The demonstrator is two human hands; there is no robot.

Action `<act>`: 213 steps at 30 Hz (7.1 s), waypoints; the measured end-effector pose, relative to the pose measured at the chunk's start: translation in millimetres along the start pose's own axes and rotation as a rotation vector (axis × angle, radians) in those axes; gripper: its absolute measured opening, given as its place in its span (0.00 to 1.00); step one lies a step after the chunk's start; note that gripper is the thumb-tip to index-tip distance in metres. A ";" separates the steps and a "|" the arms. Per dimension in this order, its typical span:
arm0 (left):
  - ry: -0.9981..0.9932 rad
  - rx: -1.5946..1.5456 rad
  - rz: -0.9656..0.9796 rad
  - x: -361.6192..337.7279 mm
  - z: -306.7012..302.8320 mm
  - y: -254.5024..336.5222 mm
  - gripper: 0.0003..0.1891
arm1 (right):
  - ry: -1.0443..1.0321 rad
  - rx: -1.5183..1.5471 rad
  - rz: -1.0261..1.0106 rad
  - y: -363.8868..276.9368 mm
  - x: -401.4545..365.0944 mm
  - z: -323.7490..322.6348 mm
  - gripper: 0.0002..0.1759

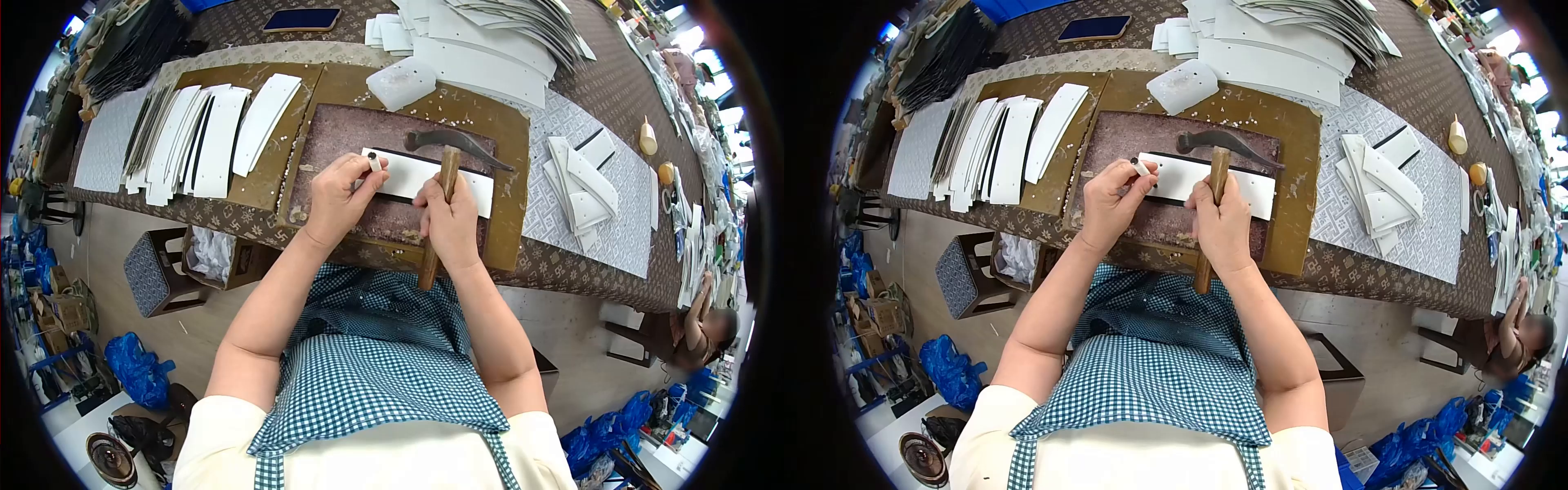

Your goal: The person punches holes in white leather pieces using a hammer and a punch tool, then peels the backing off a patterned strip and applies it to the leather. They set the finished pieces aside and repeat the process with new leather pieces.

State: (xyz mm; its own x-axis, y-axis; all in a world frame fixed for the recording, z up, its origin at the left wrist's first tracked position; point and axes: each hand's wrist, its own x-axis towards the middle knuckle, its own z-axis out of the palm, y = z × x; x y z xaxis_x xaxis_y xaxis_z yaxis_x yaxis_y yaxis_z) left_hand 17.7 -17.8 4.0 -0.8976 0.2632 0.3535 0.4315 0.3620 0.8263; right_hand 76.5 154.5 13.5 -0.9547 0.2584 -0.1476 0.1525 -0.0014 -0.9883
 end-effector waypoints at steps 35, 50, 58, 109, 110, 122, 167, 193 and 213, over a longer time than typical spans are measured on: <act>0.005 0.055 0.161 0.7 5.0 -12.8 0.08 | -0.183 -0.786 -0.255 -103.2 -22.4 -44.2 0.09; 0.095 -0.196 -0.233 6.3 8.1 -12.6 0.11 | 0.276 0.061 -0.050 13.2 -23.0 -59.3 0.11; -0.127 -0.351 -0.155 33.0 69.3 21.5 0.06 | 0.376 0.233 -0.093 24.6 -25.0 -59.5 0.12; -0.164 -0.062 0.421 48.6 123.7 19.0 0.06 | 0.194 -0.687 -0.520 -179.2 -42.1 -118.1 0.12; -0.166 -0.066 0.414 49.2 123.5 18.7 0.06 | 0.291 -0.438 -0.605 -194.5 -45.4 -105.7 0.13; -0.211 -0.126 0.327 46.8 124.5 19.1 0.07 | 0.179 -0.417 0.100 -75.0 -55.7 -116.2 0.09; -0.313 -0.110 0.335 24.8 103.3 31.1 0.07 | 0.432 0.072 -0.024 14.7 -47.0 -59.0 0.10; -0.245 -0.123 0.434 24.2 112.3 20.9 0.07 | 0.375 -0.288 -0.736 -205.3 -84.7 -86.6 0.12; -0.458 -0.195 0.189 36.4 102.9 28.5 0.07 | 0.363 0.260 0.018 23.3 -30.7 -69.7 0.13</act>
State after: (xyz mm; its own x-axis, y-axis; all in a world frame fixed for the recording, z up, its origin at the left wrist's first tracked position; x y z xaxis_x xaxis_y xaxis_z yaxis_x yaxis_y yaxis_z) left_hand 6.6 94.1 -4.8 -0.6564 0.6867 0.3124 0.5178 0.1090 0.8485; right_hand 127.3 213.8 -2.3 -0.7939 0.5782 -0.1880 0.0551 -0.2396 -0.9693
